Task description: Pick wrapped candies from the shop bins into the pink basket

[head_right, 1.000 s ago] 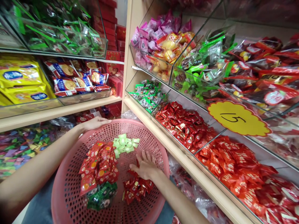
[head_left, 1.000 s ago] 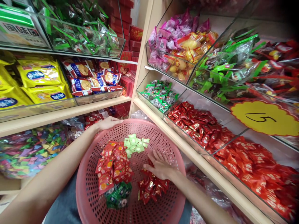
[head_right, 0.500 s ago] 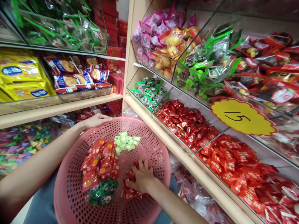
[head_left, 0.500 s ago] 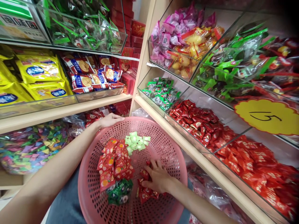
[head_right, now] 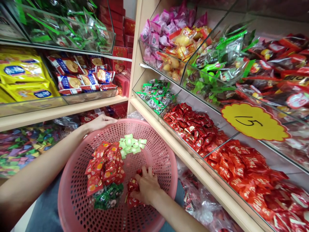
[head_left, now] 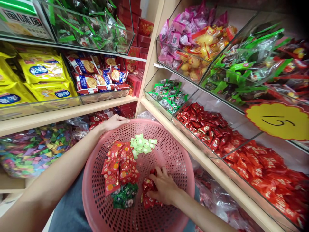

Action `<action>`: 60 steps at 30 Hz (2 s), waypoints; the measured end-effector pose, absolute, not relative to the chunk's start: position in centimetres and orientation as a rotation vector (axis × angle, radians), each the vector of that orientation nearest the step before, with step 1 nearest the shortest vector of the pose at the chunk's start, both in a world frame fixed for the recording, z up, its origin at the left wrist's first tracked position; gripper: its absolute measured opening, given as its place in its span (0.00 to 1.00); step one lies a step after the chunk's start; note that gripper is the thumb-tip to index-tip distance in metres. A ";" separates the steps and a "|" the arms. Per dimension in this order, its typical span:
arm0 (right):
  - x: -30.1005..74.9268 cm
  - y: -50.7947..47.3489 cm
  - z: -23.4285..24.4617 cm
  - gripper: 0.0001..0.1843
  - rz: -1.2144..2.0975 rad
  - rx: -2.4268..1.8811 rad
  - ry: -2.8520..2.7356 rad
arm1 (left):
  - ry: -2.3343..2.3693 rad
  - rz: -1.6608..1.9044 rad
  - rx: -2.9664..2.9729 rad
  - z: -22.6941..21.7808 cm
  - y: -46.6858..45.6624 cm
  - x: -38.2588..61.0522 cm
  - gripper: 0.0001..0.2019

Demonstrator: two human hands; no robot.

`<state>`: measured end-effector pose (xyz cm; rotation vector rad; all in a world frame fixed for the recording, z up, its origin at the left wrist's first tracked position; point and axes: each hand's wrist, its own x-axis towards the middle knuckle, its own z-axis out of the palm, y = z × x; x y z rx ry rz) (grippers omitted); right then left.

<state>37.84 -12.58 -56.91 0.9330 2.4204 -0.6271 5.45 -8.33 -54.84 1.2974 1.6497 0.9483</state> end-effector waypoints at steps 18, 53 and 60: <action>36.9 -15.6 -57.2 0.28 -0.516 0.828 2.480 | 1.610 0.982 1.353 -55.4 -8.3 4.7 0.22; 36.0 -11.5 -58.1 0.13 -0.918 0.678 2.809 | 1.661 1.021 1.336 -54.7 -8.3 5.4 0.22; 37.2 -9.8 -57.8 0.17 -0.536 1.204 2.439 | 1.654 0.989 1.367 -55.0 -8.2 5.2 0.22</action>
